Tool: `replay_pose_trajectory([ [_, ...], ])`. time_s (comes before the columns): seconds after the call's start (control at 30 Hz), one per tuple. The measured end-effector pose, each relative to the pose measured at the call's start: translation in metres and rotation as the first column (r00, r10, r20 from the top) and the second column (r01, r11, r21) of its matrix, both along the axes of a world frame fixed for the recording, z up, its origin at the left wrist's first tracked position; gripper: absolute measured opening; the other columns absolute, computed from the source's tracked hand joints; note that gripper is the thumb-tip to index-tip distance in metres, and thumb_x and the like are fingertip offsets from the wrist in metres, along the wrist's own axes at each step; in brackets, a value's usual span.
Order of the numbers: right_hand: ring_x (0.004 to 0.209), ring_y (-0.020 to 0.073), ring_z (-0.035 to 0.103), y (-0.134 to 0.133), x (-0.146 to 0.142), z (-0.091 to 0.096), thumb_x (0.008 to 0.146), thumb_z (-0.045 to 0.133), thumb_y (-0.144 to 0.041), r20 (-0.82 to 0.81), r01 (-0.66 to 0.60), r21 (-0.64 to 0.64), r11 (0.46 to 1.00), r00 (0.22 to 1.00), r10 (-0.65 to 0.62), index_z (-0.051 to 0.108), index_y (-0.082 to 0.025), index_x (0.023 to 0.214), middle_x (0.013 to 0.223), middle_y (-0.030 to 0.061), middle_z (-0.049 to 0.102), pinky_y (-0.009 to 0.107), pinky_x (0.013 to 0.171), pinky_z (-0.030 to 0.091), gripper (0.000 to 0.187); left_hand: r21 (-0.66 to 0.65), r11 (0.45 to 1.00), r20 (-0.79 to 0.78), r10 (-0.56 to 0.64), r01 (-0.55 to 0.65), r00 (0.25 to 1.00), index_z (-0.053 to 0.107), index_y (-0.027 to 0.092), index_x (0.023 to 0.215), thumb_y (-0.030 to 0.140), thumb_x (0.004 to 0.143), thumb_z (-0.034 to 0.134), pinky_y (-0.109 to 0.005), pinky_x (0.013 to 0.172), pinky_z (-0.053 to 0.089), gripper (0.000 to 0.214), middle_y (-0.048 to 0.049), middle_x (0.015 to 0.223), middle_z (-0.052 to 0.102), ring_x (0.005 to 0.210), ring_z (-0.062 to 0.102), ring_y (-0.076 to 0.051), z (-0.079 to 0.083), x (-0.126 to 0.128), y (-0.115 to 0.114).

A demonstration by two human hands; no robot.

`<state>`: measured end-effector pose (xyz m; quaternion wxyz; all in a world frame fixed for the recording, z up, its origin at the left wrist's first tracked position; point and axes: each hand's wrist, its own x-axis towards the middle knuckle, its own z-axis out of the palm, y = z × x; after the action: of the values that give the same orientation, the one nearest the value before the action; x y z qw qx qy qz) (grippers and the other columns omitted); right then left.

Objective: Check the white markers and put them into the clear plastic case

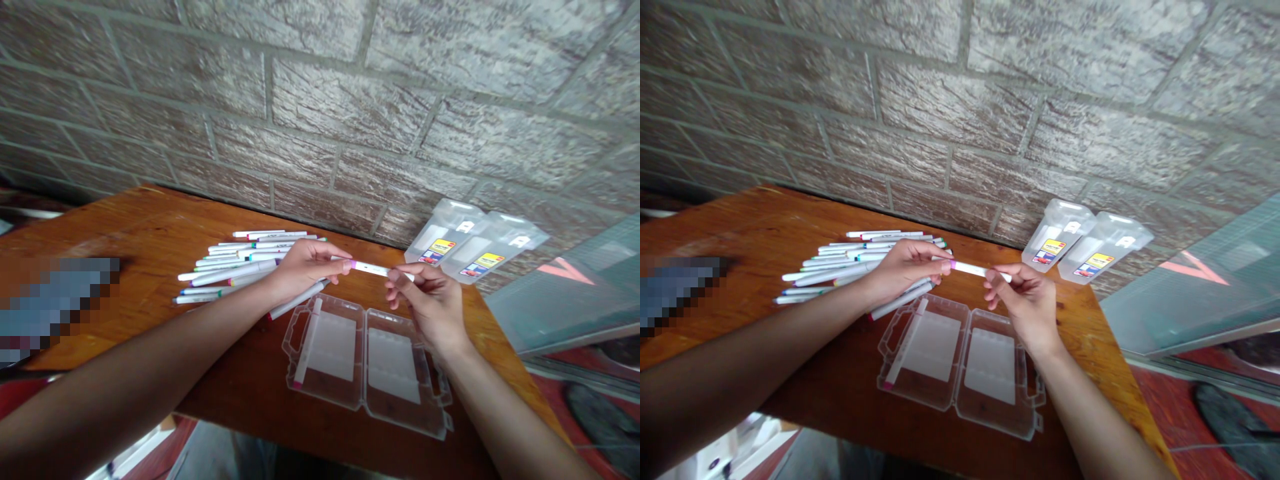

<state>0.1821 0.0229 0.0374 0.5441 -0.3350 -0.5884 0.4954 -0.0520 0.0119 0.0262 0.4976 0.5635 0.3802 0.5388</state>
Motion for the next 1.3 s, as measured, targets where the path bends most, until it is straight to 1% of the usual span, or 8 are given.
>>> replay_pose_trajectory([
  [0.1,0.049,0.0124,0.065,-0.001,0.0,-0.001,0.076,0.09,-0.031,0.116,0.03,0.055,0.998,0.993,-0.036,0.079,-0.018,0.086,0.065,0.0019,0.074,0.022,0.044,0.054,0.019,0.008,1.0,-0.011,-0.023,0.023,1.0,0.082,0.016,0.098,0.037,0.079,0.084,-0.024,0.063,0.054,0.029,-0.0055,0.084,0.077,0.065,0.066,-0.011,0.0,0.0,-0.001],
  [0.23,0.056,0.0145,0.068,-0.003,0.001,-0.006,0.077,0.089,-0.033,0.333,0.049,0.241,0.969,0.934,-0.13,0.08,-0.019,0.087,0.07,0.0028,0.077,0.024,0.053,0.054,0.019,0.013,0.995,-0.062,-0.098,0.099,0.993,0.082,0.015,0.102,0.037,0.083,0.081,-0.024,0.065,0.055,0.029,-0.0078,0.088,0.079,0.067,0.068,-0.012,-0.004,0.002,-0.002],
  [0.3,0.062,0.0161,0.07,-0.004,0.003,-0.008,0.081,0.086,-0.033,0.434,0.013,0.338,0.941,0.885,-0.168,0.081,-0.02,0.088,0.077,0.004,0.079,0.026,0.057,0.054,0.016,0.009,0.993,-0.071,-0.114,0.115,0.991,0.081,0.015,0.105,0.037,0.084,0.08,-0.025,0.067,0.055,0.03,-0.0095,0.092,0.08,0.07,0.07,-0.013,-0.008,0.003,-0.002],
  [0.4,0.067,0.018,0.073,-0.004,0.005,-0.01,0.086,0.081,-0.034,0.536,-0.072,0.408,0.91,0.826,-0.175,0.081,-0.02,0.094,0.084,0.0048,0.081,0.027,0.06,0.055,0.015,0.011,0.994,-0.063,-0.105,0.106,0.992,0.081,0.015,0.101,0.036,0.085,0.079,-0.025,0.067,0.056,0.027,-0.0098,0.091,0.081,0.069,0.07,-0.013,-0.012,0.005,-0.003],
  [0.53,0.069,0.0188,0.074,-0.005,0.005,-0.01,0.089,0.078,-0.034,0.577,-0.114,0.42,0.9,0.799,-0.168,0.081,-0.021,0.098,0.086,0.0052,0.081,0.028,0.062,0.056,0.016,0.025,0.994,-0.053,-0.101,0.102,0.994,0.08,0.015,0.094,0.036,0.086,0.079,-0.023,0.065,0.055,0.023,-0.0078,0.087,0.08,0.066,0.07,-0.011,-0.012,0.006,-0.004],
  [0.87,0.069,0.0179,0.074,-0.009,0.002,-0.007,0.093,0.074,-0.034,0.602,-0.177,0.43,0.885,0.787,-0.136,0.081,-0.021,0.094,0.086,0.0045,0.081,0.027,0.064,0.056,0.015,-0.018,0.984,-0.101,-0.18,0.179,0.978,0.08,0.012,0.105,0.036,0.082,0.082,-0.024,0.062,0.058,0.034,-0.0079,0.078,0.079,0.063,0.072,-0.015,-0.013,0.01,-0.008],
  [1.13,0.053,0.0128,0.059,-0.011,0.003,-0.006,0.094,0.071,-0.032,0.627,-0.179,0.391,0.903,0.77,-0.118,0.079,-0.02,0.081,0.067,0.0005,0.072,0.026,0.05,0.042,0.02,-0.01,0.977,-0.107,-0.213,0.213,0.971,0.079,0.014,0.099,0.038,0.083,0.081,-0.025,0.062,0.056,0.029,-0.0076,0.075,0.077,0.064,0.07,-0.015,-0.011,0.011,-0.011],
  [1.3,0.065,0.0168,0.071,-0.011,0.002,-0.004,0.09,0.075,-0.028,0.597,-0.183,0.389,0.903,0.797,-0.096,0.08,-0.02,0.09,0.081,0.0027,0.08,0.027,0.061,0.052,0.01,-0.002,0.976,-0.119,-0.218,0.22,0.969,0.079,0.014,0.1,0.037,0.082,0.082,-0.024,0.062,0.055,0.03,-0.0075,0.076,0.077,0.065,0.07,-0.015,-0.011,0.011,-0.01],
])
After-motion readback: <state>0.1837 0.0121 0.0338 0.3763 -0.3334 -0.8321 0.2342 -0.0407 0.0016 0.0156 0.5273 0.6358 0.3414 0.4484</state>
